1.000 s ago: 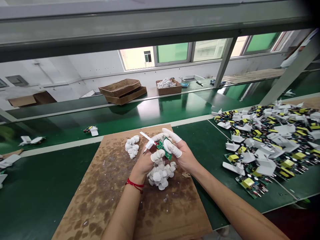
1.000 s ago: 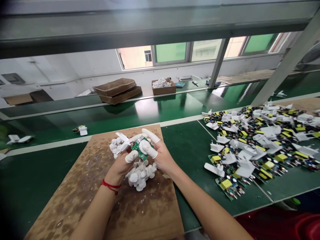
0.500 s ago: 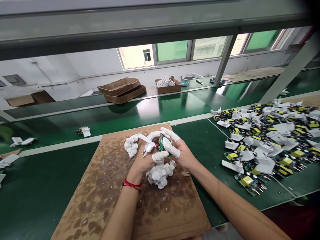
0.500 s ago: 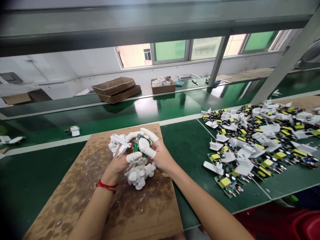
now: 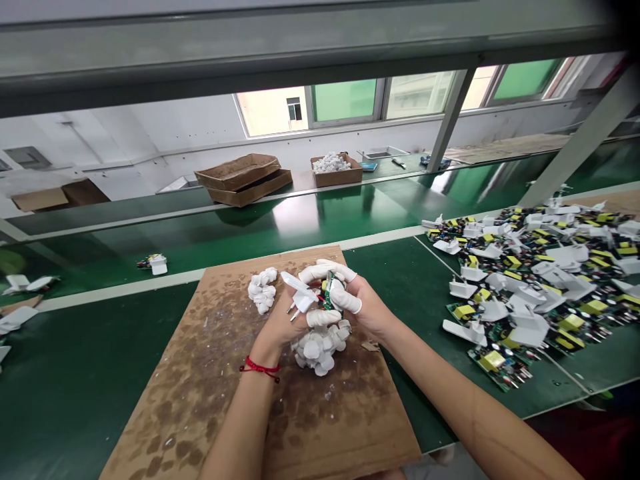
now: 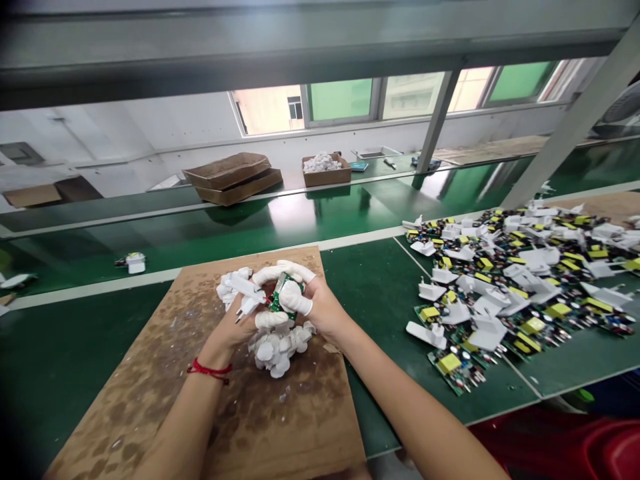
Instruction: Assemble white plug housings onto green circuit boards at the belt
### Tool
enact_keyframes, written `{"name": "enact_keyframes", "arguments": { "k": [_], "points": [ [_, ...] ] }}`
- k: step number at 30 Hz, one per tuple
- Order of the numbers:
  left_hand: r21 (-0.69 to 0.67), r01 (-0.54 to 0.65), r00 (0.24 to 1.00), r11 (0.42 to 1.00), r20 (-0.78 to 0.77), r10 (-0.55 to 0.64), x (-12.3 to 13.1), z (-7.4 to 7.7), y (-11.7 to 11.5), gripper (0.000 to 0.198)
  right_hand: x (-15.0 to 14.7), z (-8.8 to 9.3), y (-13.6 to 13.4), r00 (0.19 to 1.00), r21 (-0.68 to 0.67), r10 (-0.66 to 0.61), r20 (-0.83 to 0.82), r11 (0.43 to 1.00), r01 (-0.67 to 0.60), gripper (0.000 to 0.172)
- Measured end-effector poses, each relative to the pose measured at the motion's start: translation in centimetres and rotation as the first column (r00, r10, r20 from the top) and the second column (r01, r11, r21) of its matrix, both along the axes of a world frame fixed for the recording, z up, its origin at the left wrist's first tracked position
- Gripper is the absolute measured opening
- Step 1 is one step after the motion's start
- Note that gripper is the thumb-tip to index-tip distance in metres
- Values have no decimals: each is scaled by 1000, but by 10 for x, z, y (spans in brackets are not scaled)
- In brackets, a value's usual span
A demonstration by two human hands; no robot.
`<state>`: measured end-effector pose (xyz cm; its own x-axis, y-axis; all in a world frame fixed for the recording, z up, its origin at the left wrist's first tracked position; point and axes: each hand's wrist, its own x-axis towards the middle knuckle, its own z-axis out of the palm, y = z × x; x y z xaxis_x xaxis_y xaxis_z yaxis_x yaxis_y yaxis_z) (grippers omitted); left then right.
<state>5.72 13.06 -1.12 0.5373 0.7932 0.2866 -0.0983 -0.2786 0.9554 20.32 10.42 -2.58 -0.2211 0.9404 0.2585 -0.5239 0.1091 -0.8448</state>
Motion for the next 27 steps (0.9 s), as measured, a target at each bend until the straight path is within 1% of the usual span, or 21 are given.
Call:
{"name": "enact_keyframes", "arguments": {
  "k": [4, 7, 10, 13, 16, 17, 19, 21, 23, 24, 25, 26, 27],
  "points": [
    [20, -42, 997, 999, -57, 44, -5, -7, 1, 74, 0, 1, 0, 999, -96, 14, -36, 995, -17, 56],
    [54, -25, 993, 998, -113, 31, -7, -8, 0, 74, 2, 0, 1, 992, -177, 55, -111, 981, -74, 56],
    [103, 11, 988, 995, -154, 5, -6, -5, -2, 73, 5, -1, 2, 982, -215, 73, -174, 970, -110, 56],
    [133, 38, 986, 990, -165, -16, -4, 1, -5, 70, 7, -1, 3, 981, -223, 85, -173, 967, -123, 58],
    [81, 21, 988, 996, -151, -8, -1, 4, -8, 65, 5, -1, 3, 989, -228, 78, -123, 968, -105, 59],
    [47, -2, 992, 999, -130, 8, -1, 5, -8, 63, 3, -1, 4, 993, -222, 63, -98, 971, -84, 58],
    [-10, -60, 998, 998, -35, 59, -1, 7, -7, 62, -1, -2, 6, 998, -186, -22, -52, 982, 12, 54],
    [-38, -128, 982, 991, 136, 132, -2, 8, -4, 61, -3, -4, 9, 988, -146, -152, 3, 978, 151, 53],
    [-75, -211, 917, 975, 330, 224, -5, 10, 1, 55, -3, -5, 10, 953, -102, -282, 108, 951, 293, 48],
    [-108, -252, 869, 962, 412, 274, -7, 11, 4, 50, -2, -5, 9, 932, -60, -314, 183, 942, 329, 43],
    [-152, -279, 819, 948, 477, 318, -9, 12, 6, 46, 0, -4, 8, 912, -3, -314, 264, 945, 327, 38],
    [-206, -286, 775, 936, 524, 352, -11, 13, 8, 43, 1, -3, 5, 897, 56, -285, 339, 957, 284, 34],
    [-265, -274, 741, 924, 555, 379, -13, 14, 10, 41, 2, -1, 3, 884, 109, -221, 411, 975, 193, 31]
  ]
}}
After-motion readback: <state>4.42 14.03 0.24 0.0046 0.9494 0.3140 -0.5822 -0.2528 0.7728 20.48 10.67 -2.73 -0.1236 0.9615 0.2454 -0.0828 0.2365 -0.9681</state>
